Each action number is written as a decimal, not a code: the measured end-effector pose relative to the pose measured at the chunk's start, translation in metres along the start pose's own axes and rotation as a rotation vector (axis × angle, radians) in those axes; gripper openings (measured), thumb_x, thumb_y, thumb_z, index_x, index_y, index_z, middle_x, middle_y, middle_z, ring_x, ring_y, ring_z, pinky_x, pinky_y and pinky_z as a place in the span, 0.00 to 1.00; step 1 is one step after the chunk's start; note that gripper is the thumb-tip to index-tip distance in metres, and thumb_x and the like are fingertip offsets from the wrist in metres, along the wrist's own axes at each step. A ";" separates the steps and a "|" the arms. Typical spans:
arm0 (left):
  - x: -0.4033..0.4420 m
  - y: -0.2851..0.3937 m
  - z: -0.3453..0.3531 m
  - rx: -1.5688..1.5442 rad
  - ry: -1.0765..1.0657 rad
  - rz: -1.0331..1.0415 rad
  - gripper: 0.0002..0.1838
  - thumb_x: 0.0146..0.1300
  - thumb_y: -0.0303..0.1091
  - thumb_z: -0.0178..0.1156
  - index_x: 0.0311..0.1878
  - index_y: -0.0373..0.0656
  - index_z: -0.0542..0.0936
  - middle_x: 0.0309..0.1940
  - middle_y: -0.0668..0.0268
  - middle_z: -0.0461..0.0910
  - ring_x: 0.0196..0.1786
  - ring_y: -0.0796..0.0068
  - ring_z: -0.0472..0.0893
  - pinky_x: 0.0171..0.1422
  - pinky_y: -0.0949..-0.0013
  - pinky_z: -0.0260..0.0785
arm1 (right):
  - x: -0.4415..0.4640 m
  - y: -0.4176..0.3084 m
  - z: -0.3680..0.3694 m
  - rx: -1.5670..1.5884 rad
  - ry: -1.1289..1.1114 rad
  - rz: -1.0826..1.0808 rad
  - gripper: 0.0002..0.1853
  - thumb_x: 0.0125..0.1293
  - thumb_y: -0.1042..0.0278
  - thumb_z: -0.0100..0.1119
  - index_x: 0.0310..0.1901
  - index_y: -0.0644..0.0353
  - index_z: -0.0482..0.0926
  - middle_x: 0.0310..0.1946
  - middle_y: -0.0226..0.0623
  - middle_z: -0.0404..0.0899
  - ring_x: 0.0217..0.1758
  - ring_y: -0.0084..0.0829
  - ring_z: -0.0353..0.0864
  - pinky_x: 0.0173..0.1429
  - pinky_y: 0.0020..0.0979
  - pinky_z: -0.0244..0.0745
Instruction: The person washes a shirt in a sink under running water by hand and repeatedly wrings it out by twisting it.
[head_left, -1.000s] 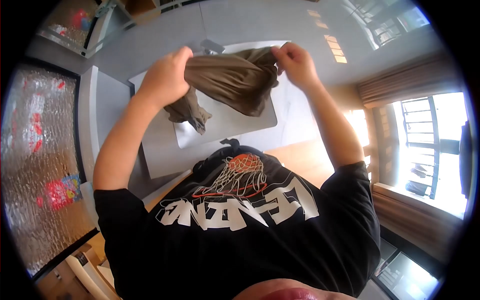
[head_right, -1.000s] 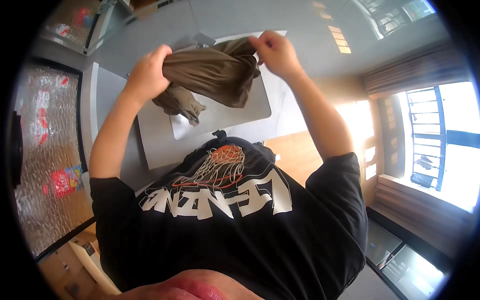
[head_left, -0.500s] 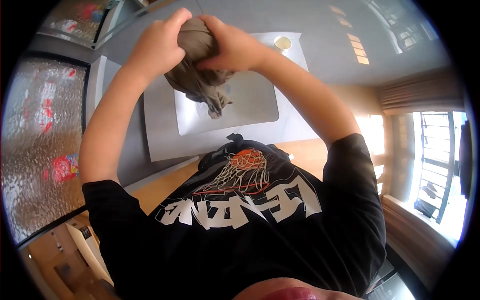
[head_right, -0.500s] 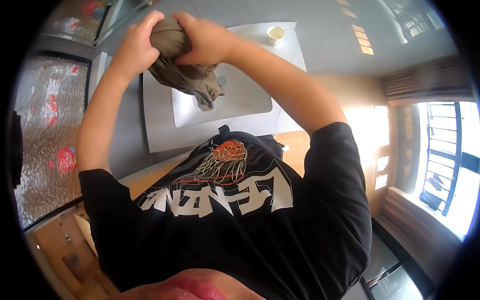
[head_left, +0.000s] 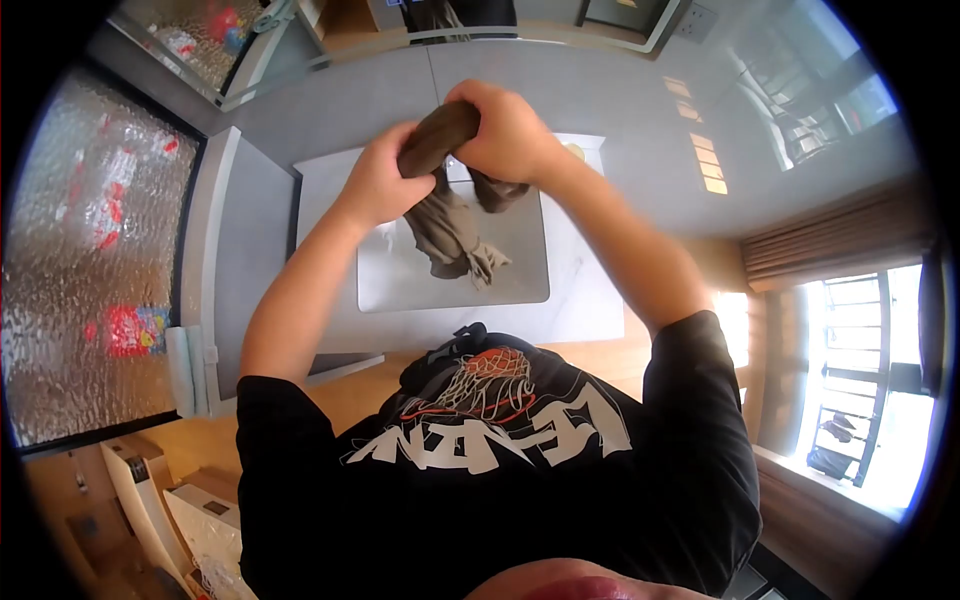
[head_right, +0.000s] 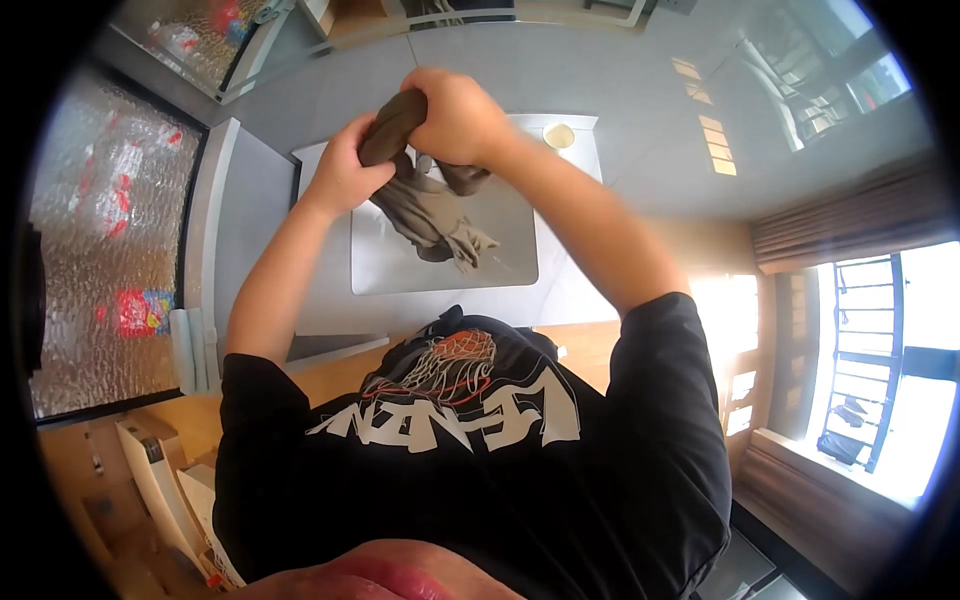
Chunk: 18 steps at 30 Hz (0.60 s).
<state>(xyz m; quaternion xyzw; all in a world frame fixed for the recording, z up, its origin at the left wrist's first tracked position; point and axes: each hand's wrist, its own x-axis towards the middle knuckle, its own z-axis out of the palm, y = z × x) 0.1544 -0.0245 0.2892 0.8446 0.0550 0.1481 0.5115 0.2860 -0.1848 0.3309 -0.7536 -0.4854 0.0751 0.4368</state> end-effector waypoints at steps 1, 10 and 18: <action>-0.001 -0.001 -0.006 -0.052 -0.077 -0.018 0.32 0.49 0.28 0.72 0.60 0.36 0.74 0.52 0.60 0.81 0.55 0.68 0.79 0.64 0.65 0.70 | 0.002 -0.008 -0.001 -0.055 -0.048 0.001 0.21 0.48 0.75 0.64 0.49 0.61 0.79 0.41 0.48 0.84 0.45 0.47 0.83 0.50 0.38 0.78; -0.008 0.005 -0.038 -0.029 -0.328 0.082 0.29 0.48 0.24 0.67 0.58 0.38 0.75 0.50 0.57 0.81 0.54 0.63 0.81 0.61 0.64 0.71 | -0.014 -0.049 0.026 -0.243 -0.274 0.045 0.32 0.49 0.67 0.76 0.55 0.62 0.71 0.47 0.48 0.83 0.53 0.49 0.82 0.53 0.40 0.79; -0.017 -0.008 -0.052 0.242 -0.157 0.883 0.25 0.40 0.19 0.63 0.48 0.42 0.79 0.41 0.58 0.79 0.40 0.54 0.79 0.45 0.60 0.72 | -0.057 0.023 0.047 1.258 -0.316 0.900 0.57 0.55 0.12 0.45 0.73 0.56 0.64 0.73 0.47 0.64 0.72 0.57 0.65 0.67 0.68 0.63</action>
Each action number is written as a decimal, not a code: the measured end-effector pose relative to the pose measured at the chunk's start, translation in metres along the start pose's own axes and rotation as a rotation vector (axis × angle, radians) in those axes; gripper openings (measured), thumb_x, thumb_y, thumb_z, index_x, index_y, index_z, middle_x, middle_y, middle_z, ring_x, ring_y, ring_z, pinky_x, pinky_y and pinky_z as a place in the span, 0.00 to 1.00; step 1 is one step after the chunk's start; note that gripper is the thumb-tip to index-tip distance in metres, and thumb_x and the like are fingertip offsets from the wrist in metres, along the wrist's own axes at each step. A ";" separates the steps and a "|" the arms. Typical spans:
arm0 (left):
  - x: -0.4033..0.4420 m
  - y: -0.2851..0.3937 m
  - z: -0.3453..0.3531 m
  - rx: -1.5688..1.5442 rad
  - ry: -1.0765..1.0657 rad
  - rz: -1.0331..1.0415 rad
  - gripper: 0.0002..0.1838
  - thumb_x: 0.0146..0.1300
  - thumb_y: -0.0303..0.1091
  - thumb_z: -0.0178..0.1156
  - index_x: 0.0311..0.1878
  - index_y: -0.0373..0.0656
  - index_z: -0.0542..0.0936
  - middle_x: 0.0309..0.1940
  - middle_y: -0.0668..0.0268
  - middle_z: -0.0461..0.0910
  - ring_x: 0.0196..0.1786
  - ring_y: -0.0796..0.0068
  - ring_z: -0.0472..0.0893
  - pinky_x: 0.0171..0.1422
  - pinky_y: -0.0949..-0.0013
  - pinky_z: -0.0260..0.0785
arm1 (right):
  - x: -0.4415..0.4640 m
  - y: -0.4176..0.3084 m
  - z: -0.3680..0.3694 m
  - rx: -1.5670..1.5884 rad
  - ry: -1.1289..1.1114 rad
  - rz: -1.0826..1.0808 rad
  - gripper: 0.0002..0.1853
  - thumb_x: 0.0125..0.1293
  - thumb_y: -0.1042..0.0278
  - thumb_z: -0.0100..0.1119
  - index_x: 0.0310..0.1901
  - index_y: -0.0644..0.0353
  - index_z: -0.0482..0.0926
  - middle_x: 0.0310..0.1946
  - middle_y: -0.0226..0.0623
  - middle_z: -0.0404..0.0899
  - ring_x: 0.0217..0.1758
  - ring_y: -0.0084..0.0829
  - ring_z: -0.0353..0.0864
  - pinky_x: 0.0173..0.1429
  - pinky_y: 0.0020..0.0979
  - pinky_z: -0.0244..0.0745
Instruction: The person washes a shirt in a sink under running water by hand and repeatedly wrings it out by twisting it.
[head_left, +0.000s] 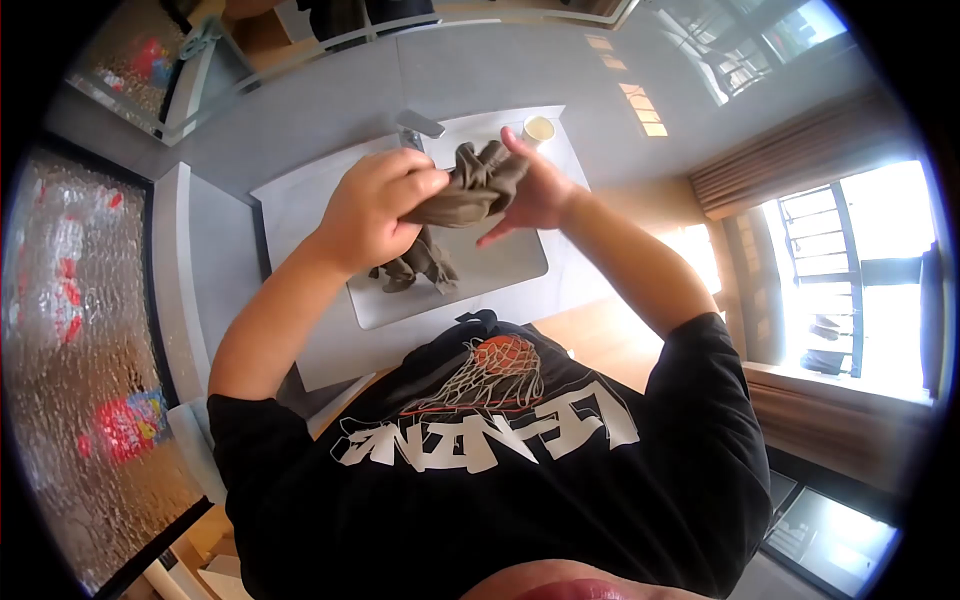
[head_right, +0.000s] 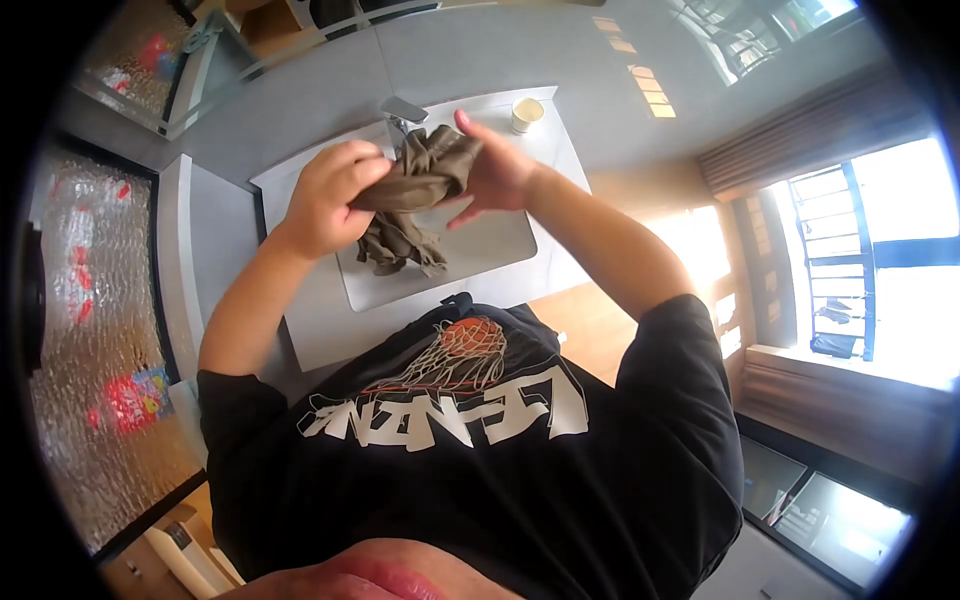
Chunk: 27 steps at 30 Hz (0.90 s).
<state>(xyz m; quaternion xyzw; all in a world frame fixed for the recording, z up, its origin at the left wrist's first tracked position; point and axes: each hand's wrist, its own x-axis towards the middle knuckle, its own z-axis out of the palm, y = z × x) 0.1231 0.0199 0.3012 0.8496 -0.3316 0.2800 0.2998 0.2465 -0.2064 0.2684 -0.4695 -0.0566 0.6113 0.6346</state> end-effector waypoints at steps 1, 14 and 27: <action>0.005 0.001 -0.006 0.082 -0.028 0.113 0.25 0.41 0.20 0.64 0.47 0.43 0.79 0.41 0.60 0.78 0.38 0.56 0.78 0.42 0.59 0.71 | 0.012 0.007 -0.003 0.075 -0.183 0.039 0.57 0.56 0.13 0.46 0.75 0.54 0.59 0.74 0.50 0.61 0.73 0.62 0.63 0.67 0.74 0.58; -0.008 -0.021 0.049 0.418 -0.535 -0.507 0.08 0.47 0.24 0.63 0.34 0.39 0.79 0.36 0.58 0.85 0.44 0.52 0.82 0.47 0.58 0.73 | 0.050 -0.015 0.021 -1.311 -0.067 0.205 0.13 0.51 0.69 0.69 0.39 0.62 0.80 0.31 0.42 0.83 0.31 0.33 0.81 0.34 0.35 0.77; -0.043 -0.057 0.107 -0.744 -0.374 -1.312 0.17 0.48 0.18 0.63 0.45 0.32 0.81 0.34 0.61 0.84 0.36 0.71 0.82 0.43 0.67 0.75 | 0.090 0.011 -0.049 -1.975 0.036 -0.798 0.14 0.53 0.63 0.69 0.41 0.53 0.78 0.33 0.37 0.83 0.38 0.42 0.86 0.39 0.41 0.82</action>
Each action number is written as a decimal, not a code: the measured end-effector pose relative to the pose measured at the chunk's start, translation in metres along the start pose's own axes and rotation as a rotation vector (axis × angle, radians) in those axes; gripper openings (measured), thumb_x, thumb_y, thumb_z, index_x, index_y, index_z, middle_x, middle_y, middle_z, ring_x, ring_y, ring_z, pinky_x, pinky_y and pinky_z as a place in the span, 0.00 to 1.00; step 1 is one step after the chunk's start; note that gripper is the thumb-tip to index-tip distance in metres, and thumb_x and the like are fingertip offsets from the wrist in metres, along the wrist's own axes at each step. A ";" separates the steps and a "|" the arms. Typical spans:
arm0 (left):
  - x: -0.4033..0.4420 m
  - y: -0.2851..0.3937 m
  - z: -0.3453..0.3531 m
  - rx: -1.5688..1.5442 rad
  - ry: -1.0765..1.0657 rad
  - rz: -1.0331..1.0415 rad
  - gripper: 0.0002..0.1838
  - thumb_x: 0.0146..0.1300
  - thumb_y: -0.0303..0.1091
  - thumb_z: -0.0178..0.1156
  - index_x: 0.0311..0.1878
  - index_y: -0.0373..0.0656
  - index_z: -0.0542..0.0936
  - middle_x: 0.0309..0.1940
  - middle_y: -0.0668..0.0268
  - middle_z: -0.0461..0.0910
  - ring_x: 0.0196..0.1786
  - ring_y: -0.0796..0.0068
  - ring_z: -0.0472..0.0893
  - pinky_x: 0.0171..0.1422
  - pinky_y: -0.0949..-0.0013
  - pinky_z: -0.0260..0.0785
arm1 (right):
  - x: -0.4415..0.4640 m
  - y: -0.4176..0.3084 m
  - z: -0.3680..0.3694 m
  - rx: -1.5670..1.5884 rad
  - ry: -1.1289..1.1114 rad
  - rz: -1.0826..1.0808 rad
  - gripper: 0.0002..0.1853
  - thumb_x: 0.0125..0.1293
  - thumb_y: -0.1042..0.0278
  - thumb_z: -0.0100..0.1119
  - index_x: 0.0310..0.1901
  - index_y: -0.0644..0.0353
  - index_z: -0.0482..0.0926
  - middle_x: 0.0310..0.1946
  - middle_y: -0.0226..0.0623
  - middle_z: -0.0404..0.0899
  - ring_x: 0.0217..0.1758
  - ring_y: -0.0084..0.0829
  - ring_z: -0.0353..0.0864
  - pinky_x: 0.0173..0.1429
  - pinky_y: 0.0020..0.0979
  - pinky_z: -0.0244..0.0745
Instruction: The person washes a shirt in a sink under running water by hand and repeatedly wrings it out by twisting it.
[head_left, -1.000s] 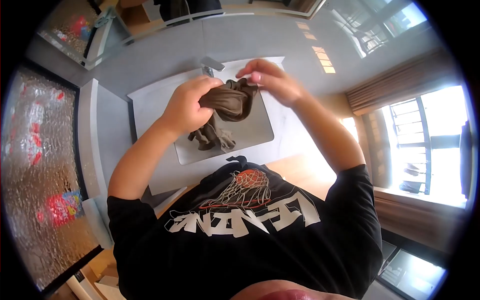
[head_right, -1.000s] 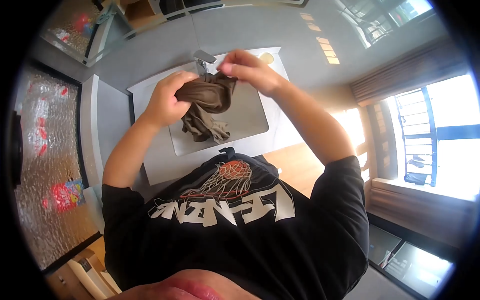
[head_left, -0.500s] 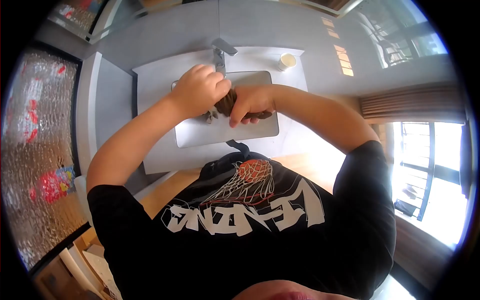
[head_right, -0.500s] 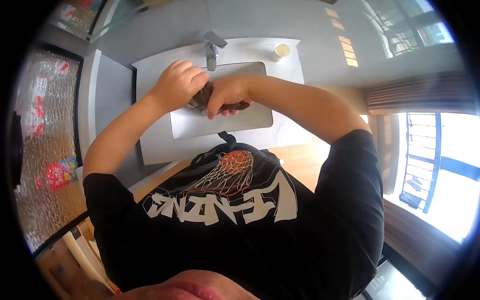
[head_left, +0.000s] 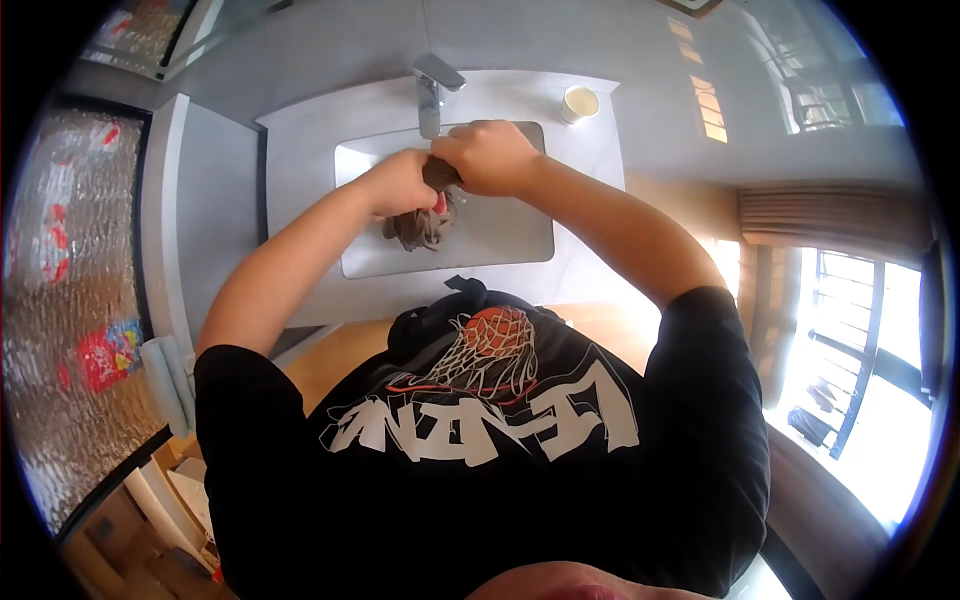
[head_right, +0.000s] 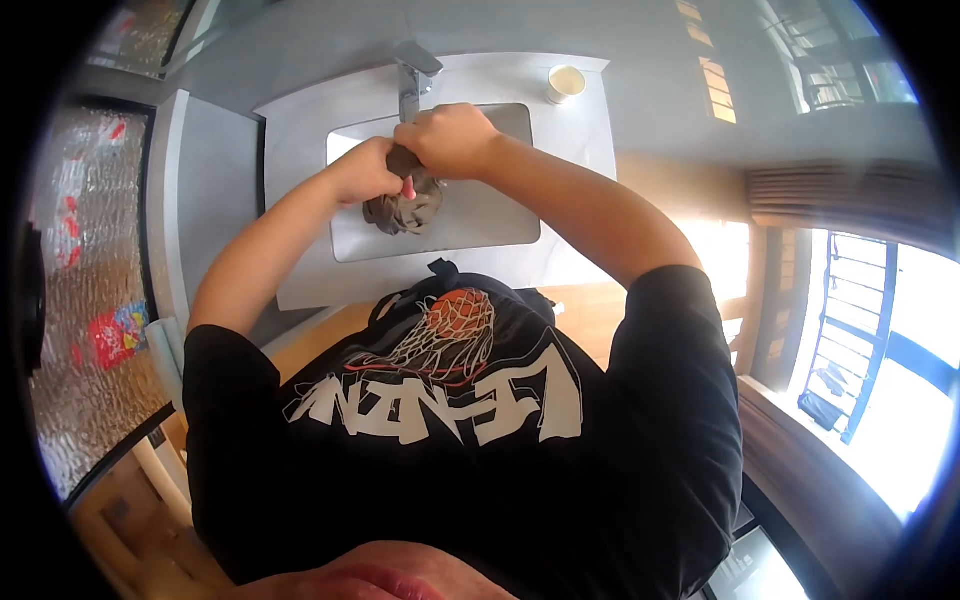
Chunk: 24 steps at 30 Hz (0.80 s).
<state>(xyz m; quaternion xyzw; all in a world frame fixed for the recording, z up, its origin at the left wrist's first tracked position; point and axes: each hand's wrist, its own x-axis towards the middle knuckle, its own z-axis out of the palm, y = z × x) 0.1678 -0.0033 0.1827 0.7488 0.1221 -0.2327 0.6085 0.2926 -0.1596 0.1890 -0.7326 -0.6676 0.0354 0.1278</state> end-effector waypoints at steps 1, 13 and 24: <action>-0.002 0.004 0.002 -0.076 -0.003 -0.006 0.16 0.50 0.20 0.63 0.45 0.33 0.81 0.34 0.61 0.83 0.36 0.71 0.82 0.43 0.68 0.74 | 0.000 -0.002 0.002 -0.017 0.017 -0.003 0.15 0.53 0.64 0.69 0.42 0.53 0.78 0.33 0.37 0.83 0.37 0.42 0.86 0.38 0.41 0.82; -0.042 0.043 -0.002 0.663 0.296 0.429 0.13 0.53 0.37 0.63 0.39 0.40 0.82 0.31 0.61 0.85 0.35 0.53 0.83 0.43 0.56 0.74 | -0.028 -0.014 -0.046 1.014 -0.091 0.391 0.27 0.64 0.44 0.64 0.54 0.56 0.73 0.50 0.42 0.80 0.53 0.39 0.81 0.55 0.41 0.76; -0.033 0.033 -0.024 1.364 0.496 1.121 0.21 0.47 0.41 0.69 0.46 0.47 0.81 0.22 0.68 0.74 0.26 0.65 0.76 0.33 0.62 0.67 | -0.018 -0.007 0.000 2.162 -0.684 0.405 0.12 0.64 0.70 0.64 0.48 0.58 0.79 0.44 0.37 0.84 0.37 0.30 0.86 0.23 0.27 0.72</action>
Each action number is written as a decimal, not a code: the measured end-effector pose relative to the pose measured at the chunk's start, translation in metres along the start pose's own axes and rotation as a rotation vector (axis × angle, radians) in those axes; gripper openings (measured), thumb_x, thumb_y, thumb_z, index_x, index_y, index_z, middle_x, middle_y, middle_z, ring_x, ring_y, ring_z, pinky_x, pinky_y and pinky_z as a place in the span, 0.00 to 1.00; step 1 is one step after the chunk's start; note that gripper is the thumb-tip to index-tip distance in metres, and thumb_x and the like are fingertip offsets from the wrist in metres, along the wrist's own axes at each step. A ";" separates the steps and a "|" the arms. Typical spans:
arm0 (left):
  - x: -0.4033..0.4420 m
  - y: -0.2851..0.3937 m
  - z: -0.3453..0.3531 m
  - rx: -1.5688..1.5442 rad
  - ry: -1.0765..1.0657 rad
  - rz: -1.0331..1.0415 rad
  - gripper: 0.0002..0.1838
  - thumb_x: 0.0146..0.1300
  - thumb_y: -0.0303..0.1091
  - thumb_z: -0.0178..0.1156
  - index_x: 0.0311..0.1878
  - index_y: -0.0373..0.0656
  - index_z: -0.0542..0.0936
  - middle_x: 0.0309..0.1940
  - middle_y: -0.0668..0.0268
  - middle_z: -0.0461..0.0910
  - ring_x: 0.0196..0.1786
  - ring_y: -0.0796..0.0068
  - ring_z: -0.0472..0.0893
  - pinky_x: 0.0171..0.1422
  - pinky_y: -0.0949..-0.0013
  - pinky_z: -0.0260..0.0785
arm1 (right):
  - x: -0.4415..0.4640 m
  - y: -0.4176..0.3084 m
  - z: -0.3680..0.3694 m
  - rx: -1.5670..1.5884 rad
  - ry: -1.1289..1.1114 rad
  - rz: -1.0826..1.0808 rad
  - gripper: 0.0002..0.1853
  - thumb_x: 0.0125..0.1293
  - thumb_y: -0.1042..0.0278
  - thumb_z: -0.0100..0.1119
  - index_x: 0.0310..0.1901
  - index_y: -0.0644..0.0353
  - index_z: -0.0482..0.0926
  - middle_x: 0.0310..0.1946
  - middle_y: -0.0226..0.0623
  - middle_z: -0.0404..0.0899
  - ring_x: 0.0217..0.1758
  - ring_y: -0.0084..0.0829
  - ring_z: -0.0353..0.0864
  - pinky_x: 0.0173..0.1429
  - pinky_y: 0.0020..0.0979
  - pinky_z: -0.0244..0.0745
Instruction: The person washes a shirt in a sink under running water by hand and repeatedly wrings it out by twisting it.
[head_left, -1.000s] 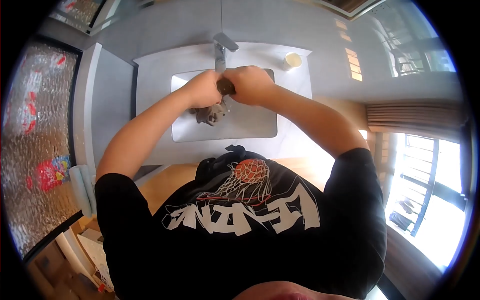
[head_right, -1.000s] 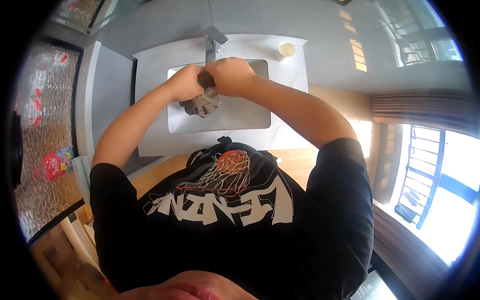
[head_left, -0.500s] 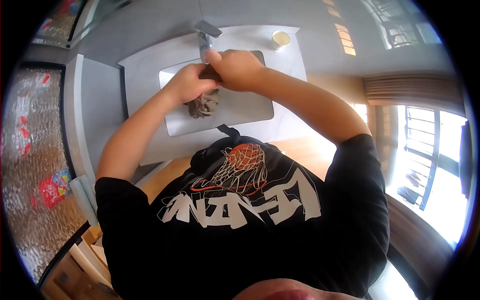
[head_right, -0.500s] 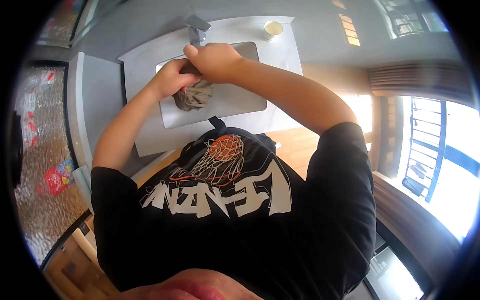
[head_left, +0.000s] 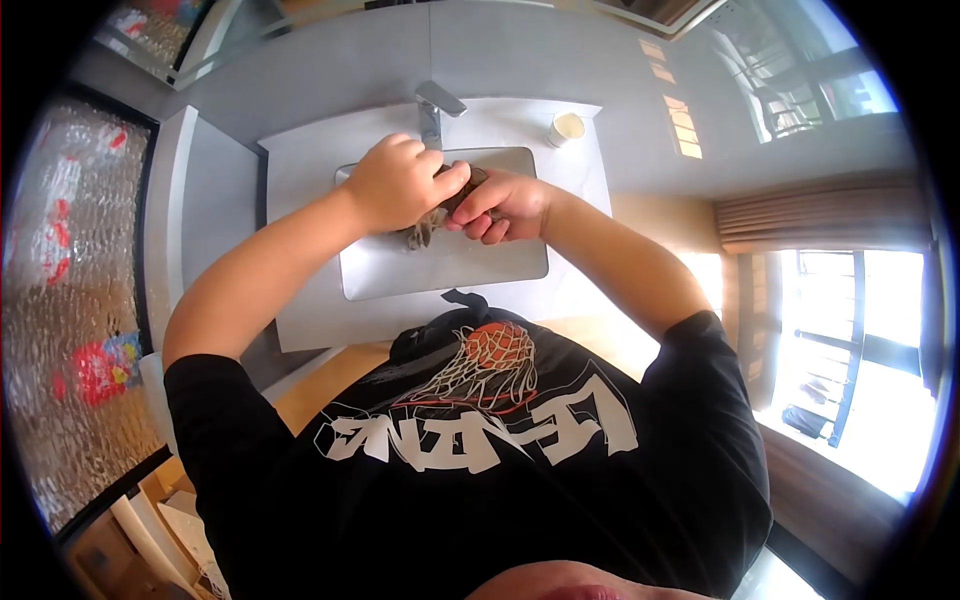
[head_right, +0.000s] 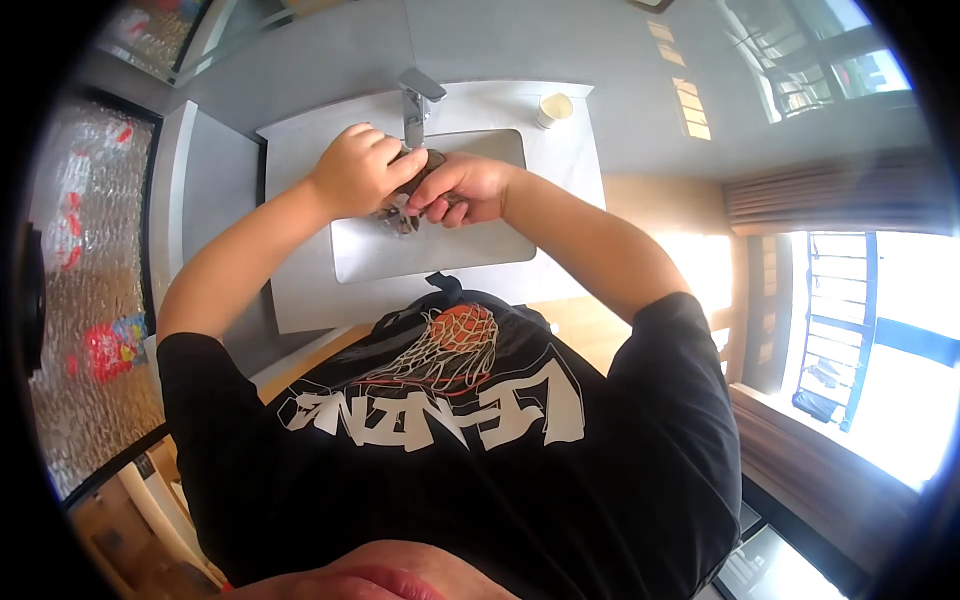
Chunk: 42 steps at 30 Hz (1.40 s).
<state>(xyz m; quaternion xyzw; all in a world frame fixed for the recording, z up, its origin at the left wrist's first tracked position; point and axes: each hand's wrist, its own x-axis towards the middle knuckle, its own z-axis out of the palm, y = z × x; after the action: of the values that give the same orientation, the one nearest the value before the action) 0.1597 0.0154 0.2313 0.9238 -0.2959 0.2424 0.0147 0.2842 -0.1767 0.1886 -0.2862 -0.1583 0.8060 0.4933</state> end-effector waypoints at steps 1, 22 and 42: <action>0.000 -0.001 0.002 0.025 -0.028 -0.016 0.18 0.49 0.39 0.68 0.44 0.48 0.81 0.22 0.67 0.75 0.26 0.64 0.78 0.33 0.61 0.68 | 0.002 -0.005 0.008 -0.210 0.126 0.086 0.10 0.63 0.69 0.64 0.45 0.59 0.79 0.41 0.37 0.84 0.35 0.29 0.85 0.22 0.28 0.72; 0.010 0.017 0.030 -1.346 -0.585 -1.101 0.02 0.47 0.24 0.60 0.25 0.36 0.77 0.20 0.65 0.76 0.21 0.75 0.74 0.27 0.69 0.67 | 0.004 -0.013 0.027 -2.181 0.822 -0.334 0.11 0.56 0.61 0.64 0.40 0.52 0.80 0.32 0.34 0.85 0.34 0.40 0.86 0.37 0.41 0.80; 0.012 0.024 -0.008 -1.219 -0.133 -0.805 0.39 0.48 0.27 0.74 0.64 0.42 0.66 0.48 0.59 0.76 0.52 0.69 0.77 0.60 0.66 0.70 | -0.027 -0.033 0.072 -2.082 0.952 -0.461 0.15 0.58 0.65 0.63 0.48 0.40 0.81 0.31 0.34 0.85 0.37 0.43 0.86 0.38 0.44 0.80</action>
<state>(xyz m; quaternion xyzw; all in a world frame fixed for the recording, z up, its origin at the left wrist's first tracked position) 0.1521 -0.0094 0.2410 0.8015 -0.0162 -0.0459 0.5961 0.2725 -0.1831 0.2709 -0.7904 -0.5900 -0.0104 0.1645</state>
